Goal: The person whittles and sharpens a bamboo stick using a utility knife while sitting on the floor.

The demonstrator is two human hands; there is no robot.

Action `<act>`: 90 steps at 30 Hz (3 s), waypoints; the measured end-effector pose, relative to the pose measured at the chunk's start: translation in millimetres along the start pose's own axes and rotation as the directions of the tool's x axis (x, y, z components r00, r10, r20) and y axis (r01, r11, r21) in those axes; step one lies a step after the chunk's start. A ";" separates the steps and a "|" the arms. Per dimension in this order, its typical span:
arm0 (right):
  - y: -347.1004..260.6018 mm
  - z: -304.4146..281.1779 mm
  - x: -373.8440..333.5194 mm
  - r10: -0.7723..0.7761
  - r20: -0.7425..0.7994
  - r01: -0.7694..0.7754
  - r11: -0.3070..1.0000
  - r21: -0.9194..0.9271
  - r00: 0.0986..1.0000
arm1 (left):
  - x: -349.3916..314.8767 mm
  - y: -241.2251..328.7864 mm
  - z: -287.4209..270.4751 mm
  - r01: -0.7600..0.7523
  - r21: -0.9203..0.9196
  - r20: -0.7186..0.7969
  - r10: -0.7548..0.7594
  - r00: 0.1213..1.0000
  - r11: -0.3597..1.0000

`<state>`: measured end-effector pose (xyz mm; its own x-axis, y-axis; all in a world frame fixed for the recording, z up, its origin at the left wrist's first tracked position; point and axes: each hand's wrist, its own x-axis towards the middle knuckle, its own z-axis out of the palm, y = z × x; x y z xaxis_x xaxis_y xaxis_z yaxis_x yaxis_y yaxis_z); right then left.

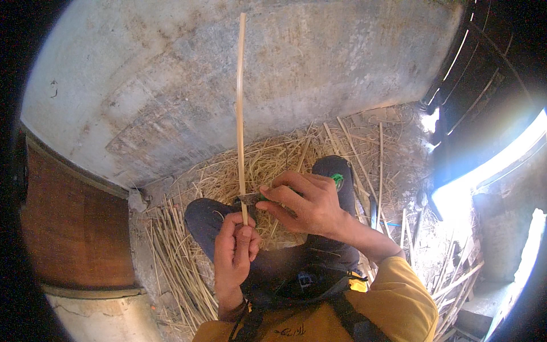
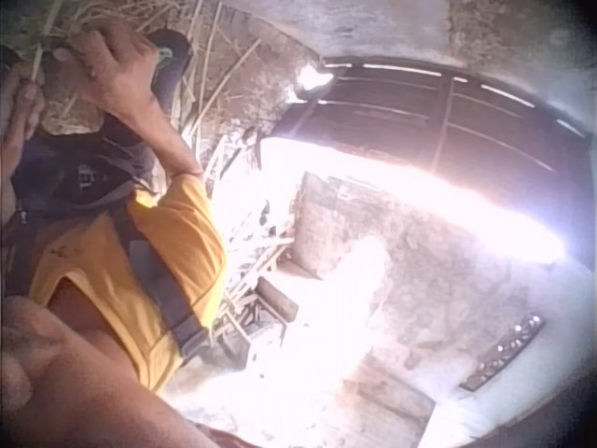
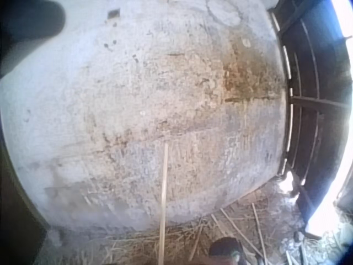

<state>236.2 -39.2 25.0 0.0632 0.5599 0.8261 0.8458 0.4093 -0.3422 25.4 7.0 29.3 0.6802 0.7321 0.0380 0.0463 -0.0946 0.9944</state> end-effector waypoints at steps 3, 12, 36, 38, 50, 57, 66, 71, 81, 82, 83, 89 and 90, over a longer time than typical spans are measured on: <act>-0.7 0.2 0.1 -0.008 0.000 0.008 1.000 -0.017 1.000 | -1.2 -1.1 0.2 -0.011 0.020 -0.006 0.011 1.000 1.000; -0.5 -0.1 0.7 -0.023 0.000 0.023 0.999 -0.046 1.000 | -2.9 -1.9 -0.8 -0.024 0.061 -0.022 0.025 0.999 0.998; 15.8 1.6 10.1 0.057 -0.033 -0.058 0.997 -0.055 0.998 | -7.3 -8.0 -0.6 0.014 0.112 -0.018 -0.012 1.000 0.994; 18.1 1.8 10.7 0.056 -0.040 -0.058 0.997 -0.049 0.998 | -7.9 -7.8 -0.8 0.016 0.117 -0.018 -0.014 1.000 0.993; 85.6 -23.9 36.1 0.509 -0.290 -0.437 0.855 0.278 0.811 | -30.7 -38.0 -7.9 0.147 0.112 0.111 -0.159 0.981 0.983; 53.3 -2.1 24.9 0.670 0.258 -0.651 0.438 0.620 0.696 | -24.9 -46.5 -13.3 0.092 -0.003 0.120 -0.091 0.989 0.996; 46.4 6.2 23.4 0.663 0.364 -0.685 0.315 0.657 0.654 | -3.7 -33.4 -11.4 -0.040 0.199 0.118 0.016 0.993 0.979; 53.4 16.8 9.2 0.631 0.356 -0.695 0.437 0.571 0.689 | 14.5 -24.2 -0.9 -0.176 0.421 -0.095 0.236 0.967 0.890; 35.3 8.6 14.4 0.644 0.438 -0.736 0.308 0.602 0.628 | 27.7 -20.7 8.5 -0.028 0.046 -0.154 0.035 0.987 0.999; 34.2 9.6 15.1 0.640 0.379 -0.702 0.373 0.607 0.668 | 27.6 -21.6 9.8 -0.059 0.043 -0.191 0.067 0.979 0.997; 33.0 10.0 15.7 0.630 0.320 -0.664 0.437 0.607 0.707 | 27.5 -21.7 9.6 -0.058 0.044 -0.192 0.065 0.979 0.997; 25.3 9.5 -0.8 0.471 0.071 -0.443 0.754 0.486 0.879 | 30.2 -20.2 10.1 -0.121 0.064 -0.214 0.132 0.968 0.991; 26.6 9.0 0.3 0.471 0.073 -0.443 0.753 0.487 0.879 | 31.0 -19.9 10.2 -0.121 0.072 -0.227 0.134 0.965 0.990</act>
<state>253.9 -21.6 12.1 0.4152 0.7373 0.5329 0.3504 0.4110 -0.8416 53.0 24.6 9.7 0.4964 0.8465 0.1924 0.0162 -0.2307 0.9729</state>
